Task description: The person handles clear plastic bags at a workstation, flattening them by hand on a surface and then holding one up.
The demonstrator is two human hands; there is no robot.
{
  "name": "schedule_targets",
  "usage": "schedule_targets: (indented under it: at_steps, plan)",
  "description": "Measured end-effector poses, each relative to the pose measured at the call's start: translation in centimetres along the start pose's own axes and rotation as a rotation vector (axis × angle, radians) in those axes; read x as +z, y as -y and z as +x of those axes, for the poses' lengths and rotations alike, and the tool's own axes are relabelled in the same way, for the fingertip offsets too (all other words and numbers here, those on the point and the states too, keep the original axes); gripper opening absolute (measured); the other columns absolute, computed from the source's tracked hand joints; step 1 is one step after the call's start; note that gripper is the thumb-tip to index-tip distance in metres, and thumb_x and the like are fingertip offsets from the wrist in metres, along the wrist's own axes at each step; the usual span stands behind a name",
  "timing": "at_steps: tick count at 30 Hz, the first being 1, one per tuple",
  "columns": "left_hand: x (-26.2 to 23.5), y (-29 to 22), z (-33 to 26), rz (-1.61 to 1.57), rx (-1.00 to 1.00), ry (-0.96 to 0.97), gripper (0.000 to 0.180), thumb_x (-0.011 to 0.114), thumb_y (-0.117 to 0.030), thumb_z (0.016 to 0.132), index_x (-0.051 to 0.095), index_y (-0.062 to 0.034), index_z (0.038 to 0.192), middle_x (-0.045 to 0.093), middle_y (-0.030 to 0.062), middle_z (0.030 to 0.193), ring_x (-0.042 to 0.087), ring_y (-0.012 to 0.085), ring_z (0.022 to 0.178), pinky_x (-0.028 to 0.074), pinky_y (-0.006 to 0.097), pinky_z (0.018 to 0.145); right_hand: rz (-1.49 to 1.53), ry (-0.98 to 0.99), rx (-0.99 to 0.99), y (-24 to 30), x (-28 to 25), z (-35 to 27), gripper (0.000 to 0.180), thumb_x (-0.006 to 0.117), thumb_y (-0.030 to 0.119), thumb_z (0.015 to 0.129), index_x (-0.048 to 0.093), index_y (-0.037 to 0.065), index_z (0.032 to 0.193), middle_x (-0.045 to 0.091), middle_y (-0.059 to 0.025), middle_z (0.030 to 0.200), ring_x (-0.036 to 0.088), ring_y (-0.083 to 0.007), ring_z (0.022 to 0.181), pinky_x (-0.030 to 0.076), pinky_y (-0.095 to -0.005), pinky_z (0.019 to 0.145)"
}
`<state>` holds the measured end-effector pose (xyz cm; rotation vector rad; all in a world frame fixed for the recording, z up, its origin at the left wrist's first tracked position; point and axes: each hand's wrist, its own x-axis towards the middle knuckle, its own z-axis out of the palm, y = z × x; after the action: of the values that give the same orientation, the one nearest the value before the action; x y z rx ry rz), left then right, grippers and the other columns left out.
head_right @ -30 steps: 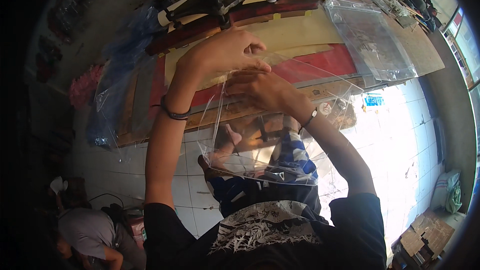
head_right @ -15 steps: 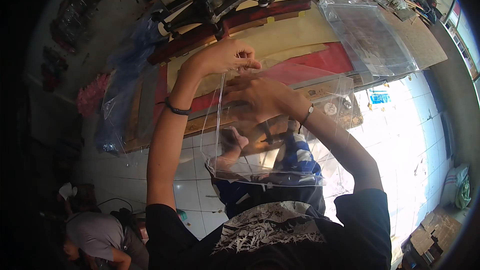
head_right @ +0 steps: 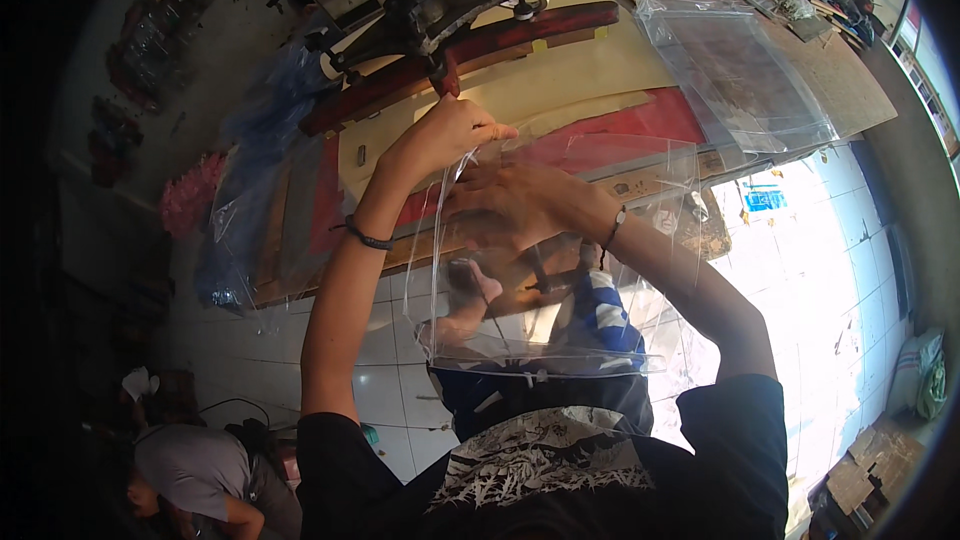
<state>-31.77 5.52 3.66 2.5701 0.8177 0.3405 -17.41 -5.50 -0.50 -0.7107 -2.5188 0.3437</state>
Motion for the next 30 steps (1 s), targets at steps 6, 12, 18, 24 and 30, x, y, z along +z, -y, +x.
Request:
schedule_targets:
  at_steps: [6,12,18,24,30]
  plan:
    - [0.1,-1.0,-0.8,-0.043,-0.101,0.006,0.023,0.069,-0.024,0.09,0.076,-0.0022,0.093,0.045,0.0124,0.052,0.036,0.0104,0.05,0.036,0.032,0.049,-0.369,-0.11,0.015,1.0,1.9,-1.5,0.052,0.061,0.043,0.091,0.053,0.017,0.136,0.049,-0.013,0.143,0.042,-0.0307,0.137,0.032,-0.0437,0.116]
    - [2.3,1.0,-1.0,-0.07,-0.051,-0.028,0.029,0.071,-0.027,0.088,0.073,-0.0005,0.076,0.058,0.0123,0.055,0.046,0.0107,0.048,0.04,0.031,0.049,-0.366,-0.025,0.141,3.6,1.3,-6.1,0.051,0.059,0.039,0.093,0.05,0.02,0.14,0.038,-0.0122,0.154,0.038,-0.0298,0.141,0.031,-0.0455,0.118]
    - [3.7,0.5,-1.7,0.065,0.183,-0.269,0.039,0.072,-0.032,0.086,0.062,0.0009,0.066,0.056,0.0143,0.055,0.055,0.0296,0.049,0.043,0.037,0.05,-0.408,-0.179,0.369,5.4,0.4,-18.1,0.033,0.066,0.024,0.09,0.066,0.016,0.122,0.054,-0.0131,0.141,0.049,-0.0304,0.132,0.037,-0.0459,0.113]
    - [2.8,1.2,-2.1,-0.077,0.095,-0.125,0.037,0.071,-0.032,0.088,0.062,-0.0022,0.068,0.054,0.0092,0.054,0.052,0.0224,0.048,0.042,0.034,0.052,0.625,-0.976,1.044,5.9,-0.4,-22.8,0.062,0.036,0.051,0.104,0.055,-0.002,0.13,0.062,-0.0167,0.125,0.057,-0.0256,0.12,0.046,-0.0407,0.101]
    - [2.6,1.8,-3.3,-0.282,0.186,-0.092,0.033,0.083,-0.024,0.078,0.062,-0.0005,0.067,0.058,0.0033,0.073,0.054,0.0126,0.062,0.044,0.029,0.059,0.593,-0.835,1.216,5.5,-0.9,-17.0,0.056,0.061,0.046,0.096,0.057,-0.004,0.123,0.068,-0.0146,0.108,0.065,-0.0198,0.103,0.051,-0.034,0.089]
